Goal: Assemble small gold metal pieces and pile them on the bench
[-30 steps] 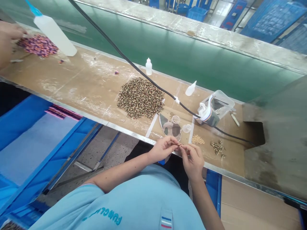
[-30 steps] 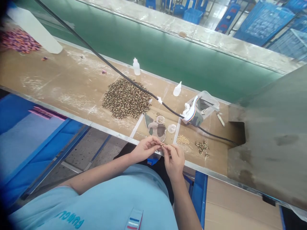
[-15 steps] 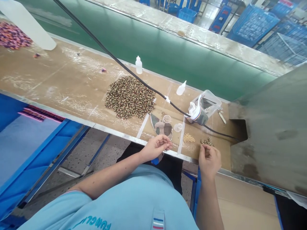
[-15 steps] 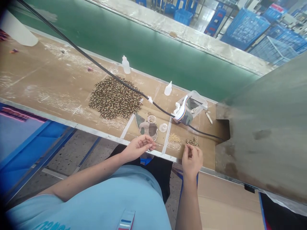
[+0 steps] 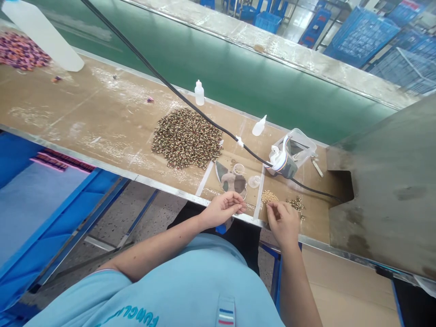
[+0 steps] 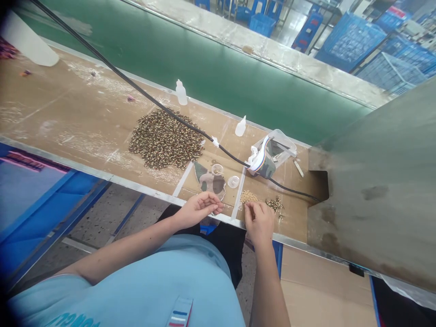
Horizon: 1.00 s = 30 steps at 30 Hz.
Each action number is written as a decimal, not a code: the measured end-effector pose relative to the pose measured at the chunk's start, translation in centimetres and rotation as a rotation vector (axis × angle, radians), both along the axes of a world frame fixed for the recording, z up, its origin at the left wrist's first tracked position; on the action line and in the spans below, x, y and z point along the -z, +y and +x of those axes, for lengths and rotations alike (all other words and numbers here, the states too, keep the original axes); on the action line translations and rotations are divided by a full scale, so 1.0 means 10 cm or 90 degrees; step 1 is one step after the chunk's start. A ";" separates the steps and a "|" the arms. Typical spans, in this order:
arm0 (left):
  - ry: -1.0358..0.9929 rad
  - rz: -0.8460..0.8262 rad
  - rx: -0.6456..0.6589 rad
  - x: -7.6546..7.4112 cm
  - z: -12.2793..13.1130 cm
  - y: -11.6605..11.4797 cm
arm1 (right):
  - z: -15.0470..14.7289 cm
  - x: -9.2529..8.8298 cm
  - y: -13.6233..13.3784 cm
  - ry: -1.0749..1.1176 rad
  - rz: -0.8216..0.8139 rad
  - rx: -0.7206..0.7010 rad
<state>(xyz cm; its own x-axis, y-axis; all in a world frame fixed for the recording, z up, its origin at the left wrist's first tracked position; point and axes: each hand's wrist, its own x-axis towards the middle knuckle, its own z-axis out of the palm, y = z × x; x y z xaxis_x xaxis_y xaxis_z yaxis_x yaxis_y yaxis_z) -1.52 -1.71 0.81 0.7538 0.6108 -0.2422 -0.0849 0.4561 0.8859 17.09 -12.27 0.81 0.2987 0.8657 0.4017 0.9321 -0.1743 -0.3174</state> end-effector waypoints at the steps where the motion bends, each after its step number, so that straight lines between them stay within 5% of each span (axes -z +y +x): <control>1: -0.002 -0.002 0.001 0.00 0.00 0.00 | -0.01 -0.01 0.01 -0.003 -0.001 -0.004; 15: -0.010 -0.017 -0.002 0.03 0.00 0.00 | 0.00 0.02 0.07 -0.134 -0.019 -0.053; 26: -0.013 -0.009 -0.004 0.05 0.01 0.00 | 0.02 0.04 0.09 -0.127 -0.046 -0.047; 30: -0.004 -0.003 0.002 0.05 0.00 0.01 | -0.01 0.00 0.07 -0.015 -0.027 -0.030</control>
